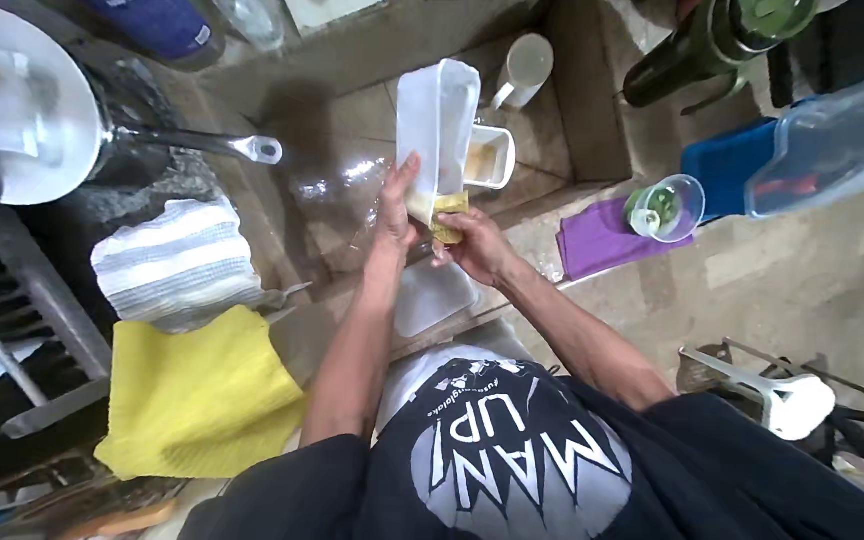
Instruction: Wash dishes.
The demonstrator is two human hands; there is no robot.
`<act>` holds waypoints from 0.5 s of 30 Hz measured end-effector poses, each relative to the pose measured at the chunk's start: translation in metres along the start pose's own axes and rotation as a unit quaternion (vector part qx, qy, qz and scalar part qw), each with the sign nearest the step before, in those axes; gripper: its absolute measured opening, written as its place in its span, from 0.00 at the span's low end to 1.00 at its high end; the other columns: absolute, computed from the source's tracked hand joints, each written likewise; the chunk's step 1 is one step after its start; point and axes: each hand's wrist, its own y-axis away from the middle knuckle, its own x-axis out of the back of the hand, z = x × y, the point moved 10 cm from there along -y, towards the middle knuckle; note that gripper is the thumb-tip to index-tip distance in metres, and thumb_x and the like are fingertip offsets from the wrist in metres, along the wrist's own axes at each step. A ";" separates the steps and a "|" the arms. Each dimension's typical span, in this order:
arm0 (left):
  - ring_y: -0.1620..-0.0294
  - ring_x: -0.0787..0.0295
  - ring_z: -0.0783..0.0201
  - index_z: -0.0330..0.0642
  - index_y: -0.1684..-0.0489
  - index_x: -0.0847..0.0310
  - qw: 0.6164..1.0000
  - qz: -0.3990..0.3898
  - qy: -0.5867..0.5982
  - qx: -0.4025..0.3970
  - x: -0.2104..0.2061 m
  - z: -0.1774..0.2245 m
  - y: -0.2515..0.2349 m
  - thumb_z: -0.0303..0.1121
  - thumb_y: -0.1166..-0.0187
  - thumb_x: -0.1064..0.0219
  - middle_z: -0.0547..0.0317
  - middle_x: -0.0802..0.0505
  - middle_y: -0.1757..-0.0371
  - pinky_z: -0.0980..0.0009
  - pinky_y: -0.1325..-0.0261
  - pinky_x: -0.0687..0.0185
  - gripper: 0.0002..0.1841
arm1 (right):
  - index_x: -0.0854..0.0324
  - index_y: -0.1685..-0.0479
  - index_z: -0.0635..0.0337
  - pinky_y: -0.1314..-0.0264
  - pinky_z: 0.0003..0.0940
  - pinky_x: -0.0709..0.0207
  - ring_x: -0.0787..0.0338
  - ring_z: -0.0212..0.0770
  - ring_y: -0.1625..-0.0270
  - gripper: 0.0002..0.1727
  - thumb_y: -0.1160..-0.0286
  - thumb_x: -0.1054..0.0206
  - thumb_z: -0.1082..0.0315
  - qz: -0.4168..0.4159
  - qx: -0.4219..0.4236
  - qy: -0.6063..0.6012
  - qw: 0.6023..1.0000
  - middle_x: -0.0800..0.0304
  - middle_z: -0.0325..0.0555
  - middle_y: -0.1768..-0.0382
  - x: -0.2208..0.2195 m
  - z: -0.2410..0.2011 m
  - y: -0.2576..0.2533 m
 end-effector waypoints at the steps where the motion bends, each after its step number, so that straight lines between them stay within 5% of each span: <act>1: 0.39 0.10 0.53 0.48 0.11 0.46 1.000 0.008 0.006 0.005 0.003 -0.004 0.000 0.50 0.18 0.39 0.47 0.12 0.33 0.53 0.39 0.10 0.36 | 0.27 0.34 0.60 0.69 0.39 0.12 0.15 0.38 0.76 0.14 0.14 0.46 0.69 -0.008 0.033 0.069 0.997 0.16 0.44 0.72 0.003 -0.004 -0.002; 3: 0.37 0.11 0.51 0.50 0.11 0.45 0.999 0.016 0.025 0.019 0.007 -0.003 0.001 0.50 0.16 0.40 0.47 0.13 0.32 0.51 0.38 0.11 0.35 | 0.21 0.30 0.67 0.51 0.30 0.16 0.12 0.30 0.56 0.21 0.20 0.46 0.78 -0.040 0.176 0.332 0.926 0.09 0.43 0.51 0.007 -0.021 -0.005; 4: 0.36 0.12 0.52 0.49 0.12 0.42 0.999 0.013 0.027 0.019 0.008 -0.001 0.002 0.51 0.14 0.41 0.48 0.13 0.31 0.52 0.37 0.12 0.33 | 0.18 0.29 0.64 0.28 0.37 0.19 0.12 0.34 0.33 0.22 0.22 0.44 0.78 -0.064 0.242 0.464 0.850 0.10 0.44 0.33 0.008 -0.028 -0.005; 6: 0.36 0.12 0.54 0.48 0.16 0.38 1.000 -0.003 0.024 0.016 0.008 0.001 0.004 0.53 0.13 0.44 0.49 0.12 0.31 0.55 0.36 0.13 0.30 | 0.15 0.30 0.57 0.23 0.54 0.23 0.16 0.46 0.24 0.23 0.22 0.43 0.75 -0.073 0.302 0.593 0.743 0.15 0.47 0.25 0.005 -0.033 -0.005; 7: 0.36 0.12 0.54 0.48 0.16 0.37 1.000 -0.002 0.023 0.015 0.009 0.002 0.005 0.53 0.12 0.45 0.50 0.12 0.31 0.55 0.37 0.12 0.30 | 0.15 0.31 0.58 0.26 0.51 0.20 0.13 0.45 0.27 0.23 0.22 0.44 0.75 -0.068 0.297 0.586 0.751 0.13 0.48 0.28 0.002 -0.034 -0.005; 8: 0.37 0.11 0.54 0.49 0.16 0.37 1.000 0.007 0.021 0.015 0.010 0.001 0.005 0.54 0.12 0.45 0.50 0.12 0.31 0.55 0.38 0.11 0.30 | 0.15 0.31 0.61 0.35 0.43 0.15 0.08 0.39 0.39 0.22 0.20 0.45 0.75 -0.056 0.263 0.537 0.800 0.09 0.46 0.36 -0.001 -0.032 -0.003; 10: 0.36 0.11 0.52 0.50 0.12 0.42 1.000 0.024 0.012 0.012 0.016 -0.001 0.008 0.54 0.12 0.45 0.48 0.13 0.30 0.53 0.40 0.10 0.32 | 0.20 0.32 0.63 0.73 0.35 0.16 0.16 0.35 0.75 0.18 0.16 0.47 0.73 -0.030 0.137 0.330 0.933 0.12 0.46 0.63 -0.006 -0.018 -0.004; 11: 0.37 0.11 0.52 0.50 0.12 0.43 0.999 0.030 0.007 0.014 0.019 -0.003 0.009 0.54 0.12 0.44 0.48 0.13 0.30 0.53 0.39 0.10 0.33 | 0.22 0.35 0.61 0.79 0.35 0.17 0.19 0.35 0.81 0.16 0.15 0.46 0.71 -0.029 0.094 0.251 0.963 0.15 0.44 0.70 -0.010 -0.014 -0.004; 13: 0.36 0.11 0.53 0.50 0.13 0.41 0.999 0.026 0.006 0.025 0.018 -0.010 0.013 0.56 0.11 0.48 0.49 0.13 0.30 0.54 0.38 0.11 0.32 | 0.20 0.34 0.65 0.70 0.34 0.16 0.15 0.35 0.73 0.17 0.17 0.45 0.75 -0.064 0.128 0.320 0.937 0.11 0.47 0.62 -0.014 -0.024 -0.005; 15: 0.35 0.12 0.53 0.50 0.18 0.32 0.998 0.014 0.037 0.052 0.015 -0.012 0.019 0.60 0.10 0.53 0.51 0.12 0.33 0.51 0.35 0.13 0.31 | 0.13 0.36 0.63 0.40 0.44 0.14 0.07 0.41 0.45 0.19 0.24 0.39 0.79 -0.136 0.253 0.542 0.790 0.06 0.49 0.43 -0.027 -0.044 -0.006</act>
